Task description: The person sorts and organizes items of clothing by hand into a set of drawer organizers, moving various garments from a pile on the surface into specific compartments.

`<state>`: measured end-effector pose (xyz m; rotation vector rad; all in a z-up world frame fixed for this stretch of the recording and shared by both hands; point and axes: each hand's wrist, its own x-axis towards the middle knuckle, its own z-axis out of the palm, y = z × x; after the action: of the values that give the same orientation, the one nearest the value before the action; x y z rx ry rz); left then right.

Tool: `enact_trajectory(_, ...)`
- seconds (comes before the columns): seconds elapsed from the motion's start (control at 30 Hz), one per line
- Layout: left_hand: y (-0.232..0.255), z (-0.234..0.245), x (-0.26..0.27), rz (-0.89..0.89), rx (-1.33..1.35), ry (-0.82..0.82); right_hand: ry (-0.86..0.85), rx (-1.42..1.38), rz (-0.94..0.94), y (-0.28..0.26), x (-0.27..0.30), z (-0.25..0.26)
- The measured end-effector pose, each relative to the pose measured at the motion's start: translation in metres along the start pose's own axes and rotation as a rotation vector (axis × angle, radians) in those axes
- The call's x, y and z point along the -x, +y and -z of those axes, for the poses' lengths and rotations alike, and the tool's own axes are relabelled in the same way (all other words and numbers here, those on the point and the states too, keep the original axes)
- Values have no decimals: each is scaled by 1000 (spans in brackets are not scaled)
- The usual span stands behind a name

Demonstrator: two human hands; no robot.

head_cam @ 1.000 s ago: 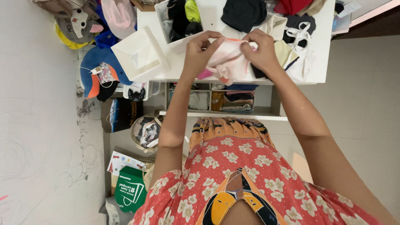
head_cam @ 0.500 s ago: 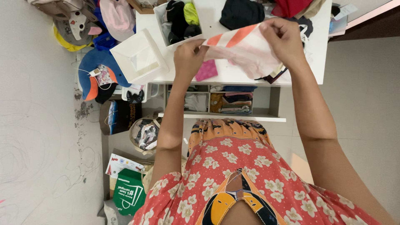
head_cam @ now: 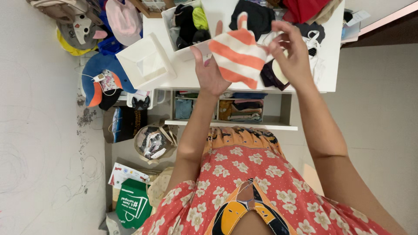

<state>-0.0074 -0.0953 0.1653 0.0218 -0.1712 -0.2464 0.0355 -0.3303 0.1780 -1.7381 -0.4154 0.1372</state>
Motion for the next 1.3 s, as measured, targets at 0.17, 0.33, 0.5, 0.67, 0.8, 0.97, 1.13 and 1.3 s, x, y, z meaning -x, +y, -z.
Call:
enact_trajectory(0.17, -5, -10, 3, 194, -9, -183, -377, -832, -478, 55, -15, 10)
enact_trajectory(0.33, -4, 3, 4, 236, 33, -177, -474, -916, -427, 87, 4, 23)
enact_trajectory(0.5, 3, 29, 9, 203, -129, -171, -204, -883, -380, 57, -2, 36)
enact_trajectory(0.67, 3, 39, 2, 176, -561, 152, -3, -796, -347, -6, 1, 46)
enact_trajectory(0.8, 8, 29, -10, 181, -663, 221, 79, -606, -234, -35, 6, 51)
enact_trajectory(0.97, -5, 12, 1, 226, -1056, -49, 181, -578, -170, -39, 15, 66)
enact_trajectory(1.13, -22, 11, -5, 80, -1174, -80, 87, -510, -165, -50, 17, 89)
enact_trajectory(1.3, -27, 13, -16, -121, -1617, 262, 121, -252, -147, -66, 21, 96)
